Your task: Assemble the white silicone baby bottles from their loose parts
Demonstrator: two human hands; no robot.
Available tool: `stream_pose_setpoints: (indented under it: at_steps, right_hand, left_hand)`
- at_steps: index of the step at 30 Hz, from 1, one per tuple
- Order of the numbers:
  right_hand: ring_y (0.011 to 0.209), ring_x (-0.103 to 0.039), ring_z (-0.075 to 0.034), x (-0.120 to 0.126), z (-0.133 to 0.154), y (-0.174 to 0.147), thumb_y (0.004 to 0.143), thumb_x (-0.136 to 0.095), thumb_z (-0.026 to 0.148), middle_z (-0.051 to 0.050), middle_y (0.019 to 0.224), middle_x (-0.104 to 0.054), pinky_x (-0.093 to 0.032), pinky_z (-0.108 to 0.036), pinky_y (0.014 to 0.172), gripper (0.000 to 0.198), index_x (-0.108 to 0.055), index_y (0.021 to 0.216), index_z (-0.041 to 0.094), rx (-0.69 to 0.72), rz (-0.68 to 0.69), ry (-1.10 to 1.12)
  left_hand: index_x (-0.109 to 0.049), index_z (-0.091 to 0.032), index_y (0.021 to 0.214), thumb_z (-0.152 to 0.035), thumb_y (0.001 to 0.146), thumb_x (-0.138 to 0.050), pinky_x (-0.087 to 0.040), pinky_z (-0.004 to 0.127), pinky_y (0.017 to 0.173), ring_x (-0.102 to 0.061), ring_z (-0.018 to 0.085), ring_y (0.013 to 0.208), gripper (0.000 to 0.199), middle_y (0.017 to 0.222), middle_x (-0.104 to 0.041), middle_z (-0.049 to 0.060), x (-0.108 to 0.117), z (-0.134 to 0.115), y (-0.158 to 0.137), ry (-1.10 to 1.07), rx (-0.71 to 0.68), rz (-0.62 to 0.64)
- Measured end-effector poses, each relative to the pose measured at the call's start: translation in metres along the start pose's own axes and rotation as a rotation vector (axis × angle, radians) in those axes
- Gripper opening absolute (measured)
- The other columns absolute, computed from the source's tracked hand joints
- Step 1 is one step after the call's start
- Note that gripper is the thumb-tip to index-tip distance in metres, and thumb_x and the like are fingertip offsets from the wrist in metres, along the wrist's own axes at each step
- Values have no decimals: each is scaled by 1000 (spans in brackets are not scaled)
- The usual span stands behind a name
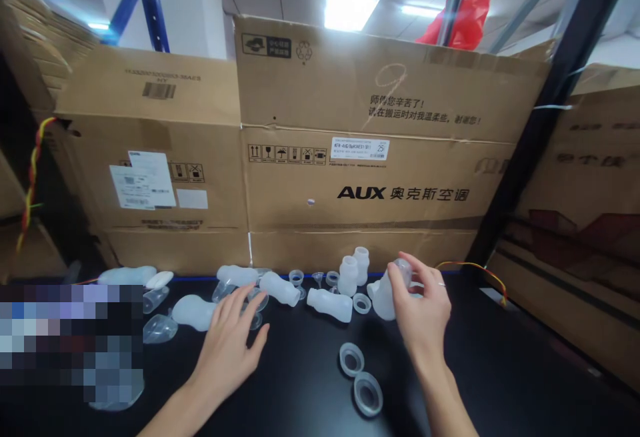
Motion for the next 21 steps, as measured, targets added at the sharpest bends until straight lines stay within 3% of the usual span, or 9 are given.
stream_pose_setpoints:
  at_steps: [6,11,14,17,19,21]
  right_hand:
    - [93,-68,-31,-8,-21,2,84,-58,52,-10,117,-70,-48,-41,74,43,-76,114,26,-56,197,-481]
    - [100,-67,-34,-3,-29,4,88,-54,51,-14,119,-70,-49,-44,79,50,-68,126,21,-59,163,-532]
    - [110,-62,-39,-1,-16,4,86,-58,53,-19,120,-67,-47,-52,91,53,-70,123,16,119,35,-497]
    - [112,-60,-37,-6,6,-8,91,-58,45,-17,116,-67,-43,-54,101,38,-72,111,17,350,-64,-370]
    - [102,-63,-31,-20,17,-24,96,-54,38,-12,106,-68,-48,-47,94,25,-71,105,21,421,54,-247]
    - [96,-64,-28,-42,24,-46,99,-52,32,-9,102,-68,-50,-43,87,20,-69,106,24,472,318,-183]
  left_hand:
    - [-62,-24,139,-24,93,-57,-42,59,113,-63,34,126,47,132,-72,11,-9,14,2,60,-46,93]
    - [-66,-23,132,-17,92,-55,-43,56,112,-67,30,118,41,121,-75,8,-5,5,4,-8,-78,103]
    - [-68,-22,126,-18,90,-58,-44,59,110,-69,31,111,37,114,-77,9,-4,5,6,-32,-57,124]
    - [-70,-22,121,-12,90,-53,-47,58,106,-72,29,100,36,105,-78,7,-5,10,6,-86,-33,148]
    - [-68,-22,125,-9,90,-51,-51,54,101,-72,28,96,41,103,-79,6,-3,12,7,-142,-7,129]
    - [-66,-22,128,-10,91,-53,-52,53,100,-72,27,94,41,100,-79,5,1,13,9,-197,10,86]
Point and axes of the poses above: each hand's wrist, its own y-axis towards the middle knuckle, its own x-axis out of the back of the hand, z = x × y, the point moved 5 cm from there along y, towards the middle knuckle
